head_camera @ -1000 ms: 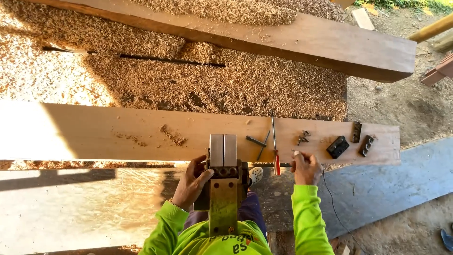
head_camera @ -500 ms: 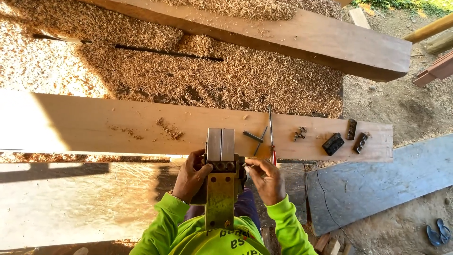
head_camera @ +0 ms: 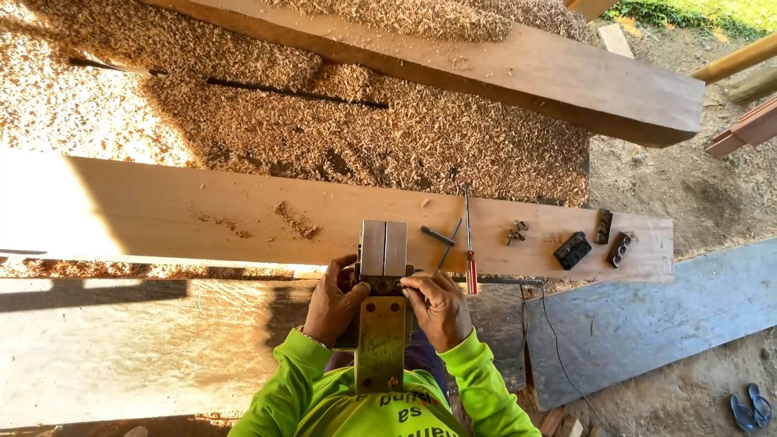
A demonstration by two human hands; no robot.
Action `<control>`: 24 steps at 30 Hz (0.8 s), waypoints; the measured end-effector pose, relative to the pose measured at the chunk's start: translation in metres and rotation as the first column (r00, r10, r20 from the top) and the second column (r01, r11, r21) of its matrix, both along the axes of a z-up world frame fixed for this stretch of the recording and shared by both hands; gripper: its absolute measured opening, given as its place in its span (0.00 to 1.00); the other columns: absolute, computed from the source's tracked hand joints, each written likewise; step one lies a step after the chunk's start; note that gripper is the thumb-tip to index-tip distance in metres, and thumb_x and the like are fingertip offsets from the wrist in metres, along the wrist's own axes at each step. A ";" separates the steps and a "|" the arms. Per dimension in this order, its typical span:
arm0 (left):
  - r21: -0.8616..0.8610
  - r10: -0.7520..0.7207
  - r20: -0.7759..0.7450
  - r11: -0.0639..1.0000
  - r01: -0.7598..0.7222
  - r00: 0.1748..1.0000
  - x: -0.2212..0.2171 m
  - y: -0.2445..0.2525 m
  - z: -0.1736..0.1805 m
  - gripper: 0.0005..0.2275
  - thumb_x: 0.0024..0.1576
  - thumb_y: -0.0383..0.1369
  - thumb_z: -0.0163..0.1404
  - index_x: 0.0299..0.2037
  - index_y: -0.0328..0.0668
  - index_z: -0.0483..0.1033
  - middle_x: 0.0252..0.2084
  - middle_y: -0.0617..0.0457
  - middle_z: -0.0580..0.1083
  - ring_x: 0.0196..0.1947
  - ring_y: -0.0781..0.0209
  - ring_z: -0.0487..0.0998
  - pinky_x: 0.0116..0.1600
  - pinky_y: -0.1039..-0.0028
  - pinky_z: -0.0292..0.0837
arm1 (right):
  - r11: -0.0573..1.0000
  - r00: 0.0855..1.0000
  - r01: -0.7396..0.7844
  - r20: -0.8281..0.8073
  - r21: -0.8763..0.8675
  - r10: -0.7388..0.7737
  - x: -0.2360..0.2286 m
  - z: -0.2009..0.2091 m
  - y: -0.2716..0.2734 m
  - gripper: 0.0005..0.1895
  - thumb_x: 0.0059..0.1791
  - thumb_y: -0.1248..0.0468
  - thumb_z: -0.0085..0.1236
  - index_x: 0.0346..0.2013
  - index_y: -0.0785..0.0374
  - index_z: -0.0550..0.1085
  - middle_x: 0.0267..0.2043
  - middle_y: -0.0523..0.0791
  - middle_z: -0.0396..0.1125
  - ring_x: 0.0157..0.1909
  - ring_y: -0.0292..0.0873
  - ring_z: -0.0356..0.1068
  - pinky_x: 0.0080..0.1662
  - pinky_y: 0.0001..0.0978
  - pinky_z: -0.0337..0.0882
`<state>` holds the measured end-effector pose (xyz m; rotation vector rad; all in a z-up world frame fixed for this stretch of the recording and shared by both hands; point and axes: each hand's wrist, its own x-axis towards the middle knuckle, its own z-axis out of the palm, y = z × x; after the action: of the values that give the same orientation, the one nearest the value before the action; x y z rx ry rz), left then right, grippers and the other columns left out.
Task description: Assembling and adjusting the components of a hand-held woodworking planer using a screwdriver.
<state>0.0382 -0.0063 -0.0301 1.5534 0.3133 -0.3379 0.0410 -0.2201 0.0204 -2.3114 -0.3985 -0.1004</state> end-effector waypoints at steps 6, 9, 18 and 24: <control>0.028 0.011 0.006 1.000 -0.011 1.000 -0.001 0.000 -0.003 0.26 0.53 0.31 0.55 0.62 0.34 0.67 0.50 0.42 0.80 0.48 0.58 0.82 0.52 0.69 0.78 | 0.996 0.998 -0.018 0.058 -0.085 0.023 0.001 0.006 0.007 0.10 0.45 0.72 0.66 0.40 0.63 0.79 0.41 0.47 0.74 0.43 0.48 0.76 0.43 0.38 0.76; 0.031 0.012 0.002 0.999 -0.012 1.000 -0.002 -0.001 -0.004 0.25 0.53 0.31 0.55 0.62 0.34 0.68 0.49 0.43 0.80 0.48 0.59 0.82 0.52 0.69 0.78 | 0.992 0.996 -0.021 0.080 -0.126 0.031 -0.001 0.007 0.008 0.10 0.44 0.72 0.65 0.40 0.63 0.79 0.40 0.47 0.73 0.42 0.48 0.75 0.43 0.39 0.76; -0.079 0.020 -0.018 0.997 -0.021 1.000 -0.001 -0.001 -0.023 0.25 0.53 0.29 0.55 0.61 0.31 0.67 0.48 0.43 0.80 0.47 0.59 0.82 0.51 0.70 0.78 | 0.979 0.985 -0.041 0.157 -0.201 0.074 0.001 0.014 0.014 0.10 0.45 0.71 0.65 0.40 0.63 0.78 0.41 0.46 0.73 0.44 0.48 0.74 0.44 0.39 0.77; -0.101 0.003 0.044 0.995 0.001 0.999 0.000 0.004 -0.031 0.24 0.53 0.27 0.54 0.60 0.27 0.67 0.51 0.41 0.80 0.50 0.59 0.82 0.54 0.71 0.76 | 0.968 0.989 -0.078 0.101 -0.238 0.104 0.003 0.019 0.015 0.08 0.47 0.68 0.63 0.40 0.64 0.76 0.40 0.47 0.71 0.42 0.49 0.73 0.42 0.39 0.76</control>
<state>0.0384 -0.0021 -0.0608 1.4594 0.2591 -0.3137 0.0437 -0.2052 0.0394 -2.5213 -0.6014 -0.1461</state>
